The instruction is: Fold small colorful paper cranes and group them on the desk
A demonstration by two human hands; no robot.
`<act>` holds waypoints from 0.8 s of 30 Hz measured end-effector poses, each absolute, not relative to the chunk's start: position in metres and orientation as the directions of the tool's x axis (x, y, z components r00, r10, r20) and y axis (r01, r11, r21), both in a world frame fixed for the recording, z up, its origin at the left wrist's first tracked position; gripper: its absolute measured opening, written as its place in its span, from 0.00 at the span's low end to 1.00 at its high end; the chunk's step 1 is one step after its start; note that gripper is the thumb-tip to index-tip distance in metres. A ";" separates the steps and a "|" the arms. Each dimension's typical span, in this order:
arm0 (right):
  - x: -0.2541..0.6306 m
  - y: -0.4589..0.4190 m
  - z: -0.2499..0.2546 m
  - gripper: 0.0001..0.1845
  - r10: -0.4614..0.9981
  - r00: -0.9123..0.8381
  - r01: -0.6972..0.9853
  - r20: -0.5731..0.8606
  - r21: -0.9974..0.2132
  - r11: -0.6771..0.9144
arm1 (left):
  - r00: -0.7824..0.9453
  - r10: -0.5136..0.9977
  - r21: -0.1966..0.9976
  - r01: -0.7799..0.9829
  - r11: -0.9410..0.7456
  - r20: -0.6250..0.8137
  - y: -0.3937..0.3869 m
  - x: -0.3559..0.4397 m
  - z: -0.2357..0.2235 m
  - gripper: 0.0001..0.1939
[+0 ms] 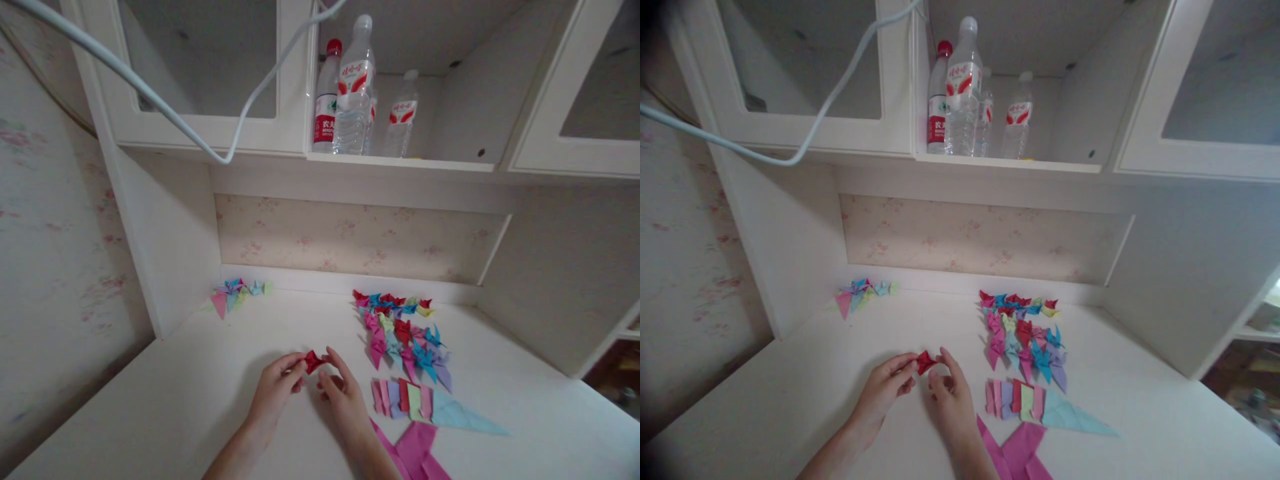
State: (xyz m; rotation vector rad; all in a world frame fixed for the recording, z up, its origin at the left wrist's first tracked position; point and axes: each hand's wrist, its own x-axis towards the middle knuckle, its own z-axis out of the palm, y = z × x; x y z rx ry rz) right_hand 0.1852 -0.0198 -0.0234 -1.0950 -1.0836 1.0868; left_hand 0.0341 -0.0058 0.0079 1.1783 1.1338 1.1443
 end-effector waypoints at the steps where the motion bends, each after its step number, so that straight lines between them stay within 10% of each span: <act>1: 0.186 -0.020 -0.022 0.31 0.988 0.116 -0.122 0.103 -0.986 0.117 | 0.069 0.996 0.997 -0.053 0.058 -0.055 -0.006 0.039 0.004 0.28; 24: 0.194 -0.024 -0.019 0.28 0.991 0.125 -0.254 0.042 -0.964 0.073 | 0.165 0.986 1.000 0.004 0.016 -0.017 -0.012 0.036 -0.008 0.26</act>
